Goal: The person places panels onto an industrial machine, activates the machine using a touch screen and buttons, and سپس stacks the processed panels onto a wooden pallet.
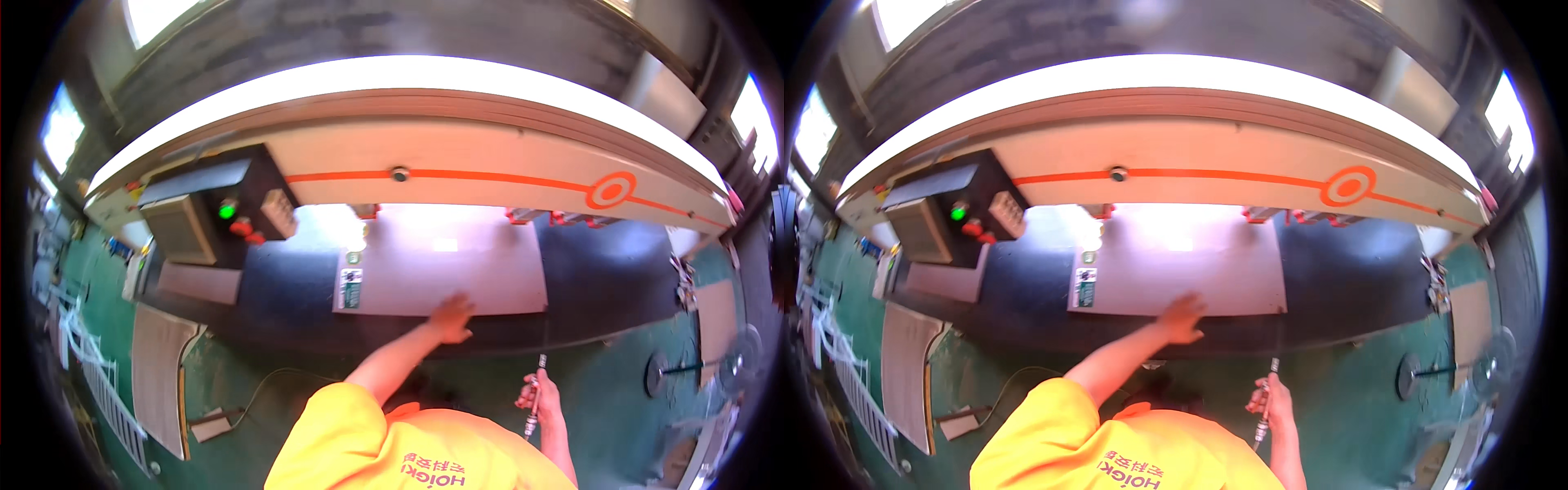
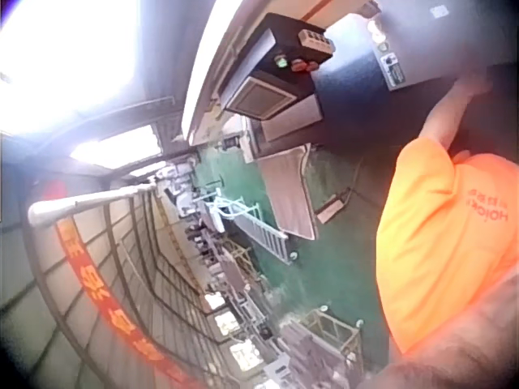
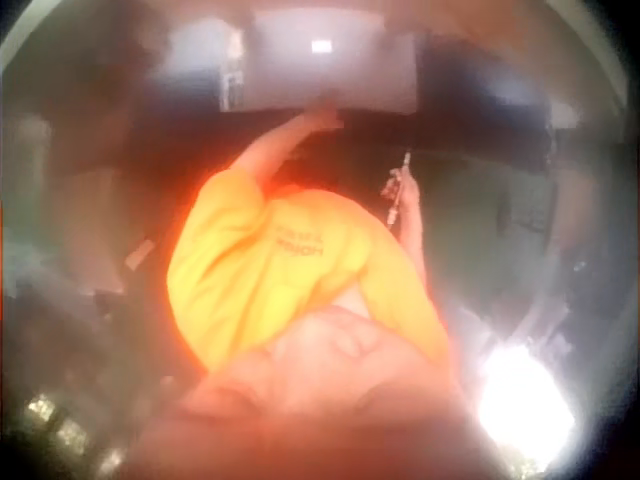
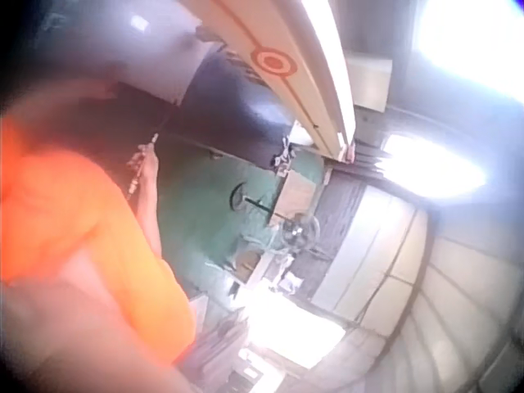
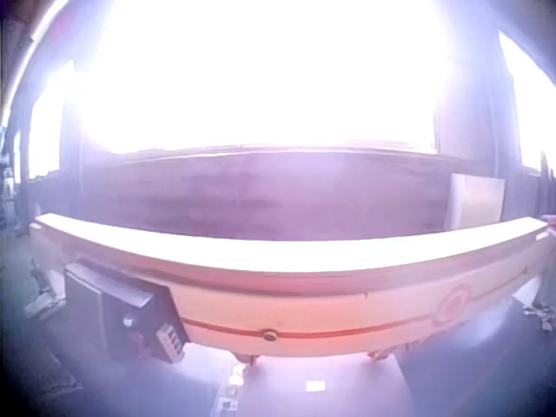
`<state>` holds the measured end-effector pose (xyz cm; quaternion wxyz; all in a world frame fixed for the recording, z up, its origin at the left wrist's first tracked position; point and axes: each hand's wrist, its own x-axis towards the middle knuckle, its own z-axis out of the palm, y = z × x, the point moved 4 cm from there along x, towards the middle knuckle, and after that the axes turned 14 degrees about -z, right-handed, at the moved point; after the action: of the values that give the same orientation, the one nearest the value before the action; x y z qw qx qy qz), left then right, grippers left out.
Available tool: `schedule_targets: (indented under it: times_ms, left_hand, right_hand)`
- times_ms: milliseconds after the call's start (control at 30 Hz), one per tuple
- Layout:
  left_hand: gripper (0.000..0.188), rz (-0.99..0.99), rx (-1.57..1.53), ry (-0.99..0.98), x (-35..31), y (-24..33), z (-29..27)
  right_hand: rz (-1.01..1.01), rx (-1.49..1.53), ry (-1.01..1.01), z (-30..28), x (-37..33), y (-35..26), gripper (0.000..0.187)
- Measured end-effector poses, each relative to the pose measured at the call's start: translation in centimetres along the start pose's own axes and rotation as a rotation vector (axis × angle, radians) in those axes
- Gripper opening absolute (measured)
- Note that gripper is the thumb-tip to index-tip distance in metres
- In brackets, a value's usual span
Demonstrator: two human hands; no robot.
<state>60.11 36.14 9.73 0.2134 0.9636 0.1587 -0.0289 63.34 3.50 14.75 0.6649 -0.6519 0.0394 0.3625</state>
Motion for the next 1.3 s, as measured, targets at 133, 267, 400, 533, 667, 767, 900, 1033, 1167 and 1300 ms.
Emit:
schedule_targets:
  times_ms: [133, 267, 400, 533, 667, 767, 900, 1033, 1167, 1300]
  left_hand:
    - [0.055, 0.116, -0.185, -0.075, -10.8, 3.1, 3.4]
    - [0.055, -0.594, -0.378, -0.289, -26.1, -1.3, 7.7]
    - [0.060, -1.542, -0.488, -0.153, -47.9, -8.1, 12.5]
    - [0.039, -1.997, -0.398, 0.444, -64.6, -7.4, 14.1]
    - [0.021, -1.790, -0.996, 0.889, -63.3, -5.3, 13.1]
    - [0.048, -1.349, -1.362, 1.119, -57.6, -1.9, 4.6]
    - [0.036, -0.777, -1.308, 1.025, -53.1, 4.4, -12.4]
    - [0.042, -0.002, -1.289, 0.881, -55.4, 12.8, -26.9]
    - [0.049, 0.866, -1.566, 0.779, -59.6, 19.8, -32.6]
    - [0.042, 0.577, -1.827, 1.141, -64.8, 24.6, -35.2]
  right_hand:
    - [-0.015, 0.049, 0.053, -2.3, -0.6, 1.2, 0.047]
    - [0.056, 0.002, -0.108, -1.1, 1.4, 3.3, 0.050]
    - [0.049, -0.233, -0.405, 6.2, 0.6, 3.9, 0.049]
    - [0.068, -0.581, -0.970, 14.5, -6.4, 3.8, 0.041]
    - [0.153, -0.681, -1.193, 17.4, -10.6, 7.7, 0.044]
    - [0.048, -0.747, -1.124, 19.2, -11.4, 7.2, 0.050]
    - [0.041, -0.508, -0.735, 19.8, -6.9, 8.2, 0.052]
    - [0.069, -0.493, -0.698, 20.9, -10.9, 8.9, 0.050]
    - [0.169, -0.513, -0.810, 23.5, -19.0, 12.3, 0.045]
    - [0.201, -0.427, -0.828, 26.5, -23.5, 16.3, 0.045]
